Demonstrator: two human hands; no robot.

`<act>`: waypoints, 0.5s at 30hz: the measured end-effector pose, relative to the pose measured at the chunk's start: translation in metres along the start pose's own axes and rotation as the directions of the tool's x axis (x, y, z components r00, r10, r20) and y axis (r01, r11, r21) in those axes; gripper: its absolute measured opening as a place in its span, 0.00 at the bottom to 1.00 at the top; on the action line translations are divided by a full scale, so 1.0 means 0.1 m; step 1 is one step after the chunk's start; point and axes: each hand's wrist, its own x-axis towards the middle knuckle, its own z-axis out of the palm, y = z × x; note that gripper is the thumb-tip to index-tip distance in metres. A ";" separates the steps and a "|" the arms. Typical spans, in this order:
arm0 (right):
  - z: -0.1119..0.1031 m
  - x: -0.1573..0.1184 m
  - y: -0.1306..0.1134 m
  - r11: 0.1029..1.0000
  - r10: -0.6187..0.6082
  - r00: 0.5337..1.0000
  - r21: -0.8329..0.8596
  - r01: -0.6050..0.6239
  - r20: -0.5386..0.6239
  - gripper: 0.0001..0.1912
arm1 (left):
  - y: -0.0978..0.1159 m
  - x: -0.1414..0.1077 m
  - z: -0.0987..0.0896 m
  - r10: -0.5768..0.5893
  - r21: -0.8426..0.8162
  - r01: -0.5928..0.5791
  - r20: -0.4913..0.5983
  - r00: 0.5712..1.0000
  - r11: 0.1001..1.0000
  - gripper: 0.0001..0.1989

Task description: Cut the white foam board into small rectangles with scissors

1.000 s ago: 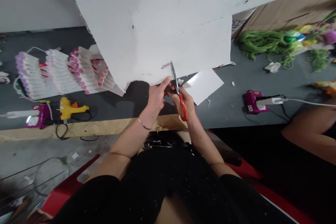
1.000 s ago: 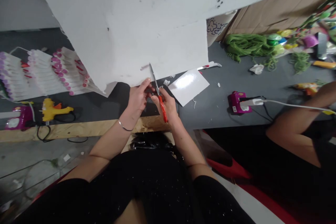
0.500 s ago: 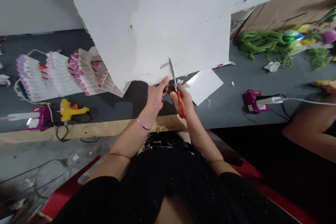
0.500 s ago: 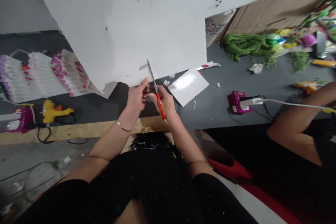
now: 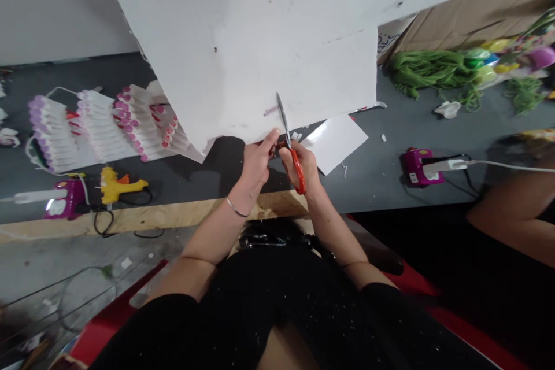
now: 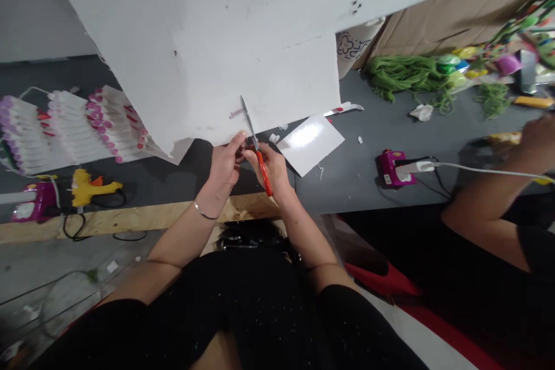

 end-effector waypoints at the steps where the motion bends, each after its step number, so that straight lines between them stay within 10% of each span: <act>1: 0.00 0.00 0.01 1.000 -0.003 1.000 0.005 0.003 0.000 0.37 | 0.00 0.00 0.00 0.003 0.001 -0.003 0.001 1.000 1.000 0.26; 15: 0.02 0.07 -0.05 1.000 -0.010 0.999 -0.008 0.010 -0.031 0.36 | 0.03 0.02 0.02 0.023 -0.022 -0.024 -0.016 1.000 0.999 0.25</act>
